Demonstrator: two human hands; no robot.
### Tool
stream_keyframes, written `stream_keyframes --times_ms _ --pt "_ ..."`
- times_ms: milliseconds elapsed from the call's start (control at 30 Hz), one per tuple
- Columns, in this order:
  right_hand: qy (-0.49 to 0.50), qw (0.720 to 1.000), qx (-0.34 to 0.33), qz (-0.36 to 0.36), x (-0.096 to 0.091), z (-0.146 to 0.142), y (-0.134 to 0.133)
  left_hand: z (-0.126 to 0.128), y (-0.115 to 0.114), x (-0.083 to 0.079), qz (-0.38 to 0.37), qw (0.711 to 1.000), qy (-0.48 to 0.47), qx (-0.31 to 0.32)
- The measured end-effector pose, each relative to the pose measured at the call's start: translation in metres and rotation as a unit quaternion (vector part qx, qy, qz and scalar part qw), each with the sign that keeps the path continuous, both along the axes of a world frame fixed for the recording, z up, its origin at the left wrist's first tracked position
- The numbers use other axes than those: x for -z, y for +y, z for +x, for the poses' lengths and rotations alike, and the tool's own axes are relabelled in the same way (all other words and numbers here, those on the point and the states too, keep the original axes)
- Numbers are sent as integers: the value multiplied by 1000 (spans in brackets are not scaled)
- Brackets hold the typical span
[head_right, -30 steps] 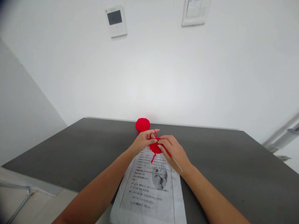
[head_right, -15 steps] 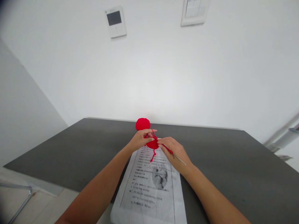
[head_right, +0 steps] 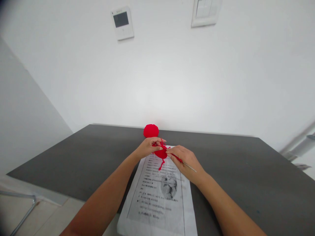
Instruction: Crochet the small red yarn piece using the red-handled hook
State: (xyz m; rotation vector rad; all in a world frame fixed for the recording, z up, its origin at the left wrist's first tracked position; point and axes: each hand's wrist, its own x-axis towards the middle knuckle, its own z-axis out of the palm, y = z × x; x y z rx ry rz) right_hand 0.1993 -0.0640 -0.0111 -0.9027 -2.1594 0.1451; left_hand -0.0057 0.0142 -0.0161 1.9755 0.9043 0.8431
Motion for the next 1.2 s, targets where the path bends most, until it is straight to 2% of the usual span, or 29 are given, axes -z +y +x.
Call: stream_keyframes --times_ms 267,433,567,700,833,967,1200 --pt "-11 1000 -9 -12 -8 0 -5 -2 2 1 -16 999 -11 29" --pt "15 999 -23 -36 -9 3 -5 -5 4 3 -32 999 -22 35" --pt "79 991 -1 -106 -7 5 -1 -6 5 5 -68 996 -32 38" --pt "183 965 16 -184 -4 2 2 -6 2 1 -155 984 -67 57" --pt "253 942 18 -220 -1 -2 4 -5 -3 -6 -196 973 -101 75" --pt "261 943 -5 -205 0 -5 2 -3 -6 -8 -219 963 -126 94" --pt "229 966 -49 -106 9 -8 1 0 -6 -3 -270 938 -180 120"
